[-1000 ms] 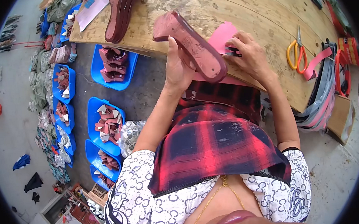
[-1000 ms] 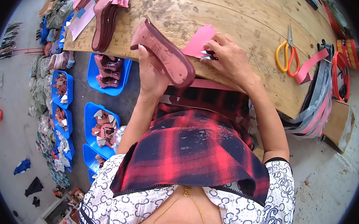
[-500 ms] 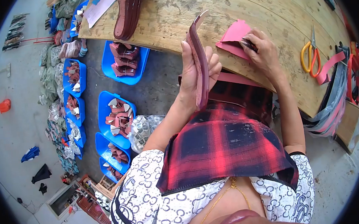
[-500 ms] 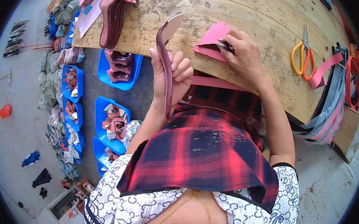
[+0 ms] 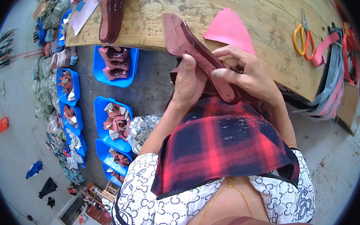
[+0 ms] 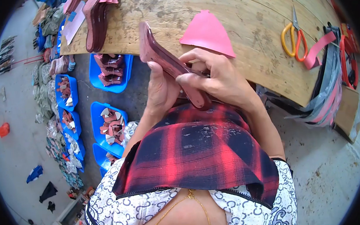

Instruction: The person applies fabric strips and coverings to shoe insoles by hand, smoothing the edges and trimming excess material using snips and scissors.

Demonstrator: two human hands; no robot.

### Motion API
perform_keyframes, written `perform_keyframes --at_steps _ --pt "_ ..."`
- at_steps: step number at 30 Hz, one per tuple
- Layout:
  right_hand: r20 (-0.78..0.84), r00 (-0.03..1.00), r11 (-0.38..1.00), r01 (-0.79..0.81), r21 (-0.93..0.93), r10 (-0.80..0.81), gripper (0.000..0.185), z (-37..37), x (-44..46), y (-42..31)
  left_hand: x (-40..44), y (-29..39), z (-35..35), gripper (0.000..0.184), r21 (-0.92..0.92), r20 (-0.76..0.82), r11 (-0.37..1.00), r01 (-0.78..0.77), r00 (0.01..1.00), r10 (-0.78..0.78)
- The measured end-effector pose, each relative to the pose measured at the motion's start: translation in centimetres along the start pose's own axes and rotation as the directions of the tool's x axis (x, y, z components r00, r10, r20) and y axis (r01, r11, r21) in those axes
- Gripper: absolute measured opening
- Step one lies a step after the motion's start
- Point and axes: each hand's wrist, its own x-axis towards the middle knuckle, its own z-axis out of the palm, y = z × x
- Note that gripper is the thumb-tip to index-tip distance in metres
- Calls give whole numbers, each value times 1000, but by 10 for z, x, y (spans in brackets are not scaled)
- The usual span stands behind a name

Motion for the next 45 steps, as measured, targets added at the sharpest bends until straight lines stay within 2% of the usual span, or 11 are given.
perform_keyframes --at_steps 3,7,8,10,12,16,20,26,42,44,45 --pt "-118 982 977 123 -171 -145 21 -3 -12 13 -15 10 -14 54 271 -34 927 259 965 -259" --pt "-95 978 921 138 -365 -185 19 -11 -36 13 -40 43 -6 27 771 -89 516 373 865 -494" --pt "-91 982 925 122 -359 -165 20 -11 -41 12 -48 49 5 17 759 -76 581 294 926 -369" --pt "-54 993 929 80 -362 -107 19 -13 -52 7 -54 63 13 19 910 157 388 -144 988 -1" --pt "-27 985 912 147 -383 -170 19 -15 -58 13 -40 64 17 31 832 515 26 -554 789 336" --pt "91 988 903 153 -403 -126 21 -17 -72 9 -27 60 24 38 704 710 -113 -701 698 92" --pt "125 989 911 125 -393 -82 20 -16 -87 21 -35 41 8 24 817 576 105 -566 799 -173" --pt "99 992 934 -40 -356 80 18 -3 -99 38 -41 8 -18 22 821 538 364 -440 810 -234" --pt "141 931 935 -311 -172 336 17 -9 -96 50 -49 2 -14 24 875 428 361 -321 863 -270" --pt "5 970 938 -232 -256 242 19 -15 -98 64 -48 -6 -8 26 877 370 421 -233 886 -279" --pt "-161 981 807 -181 -561 109 30 -15 -99 65 -46 -6 -5 26 882 385 384 -273 888 -251"
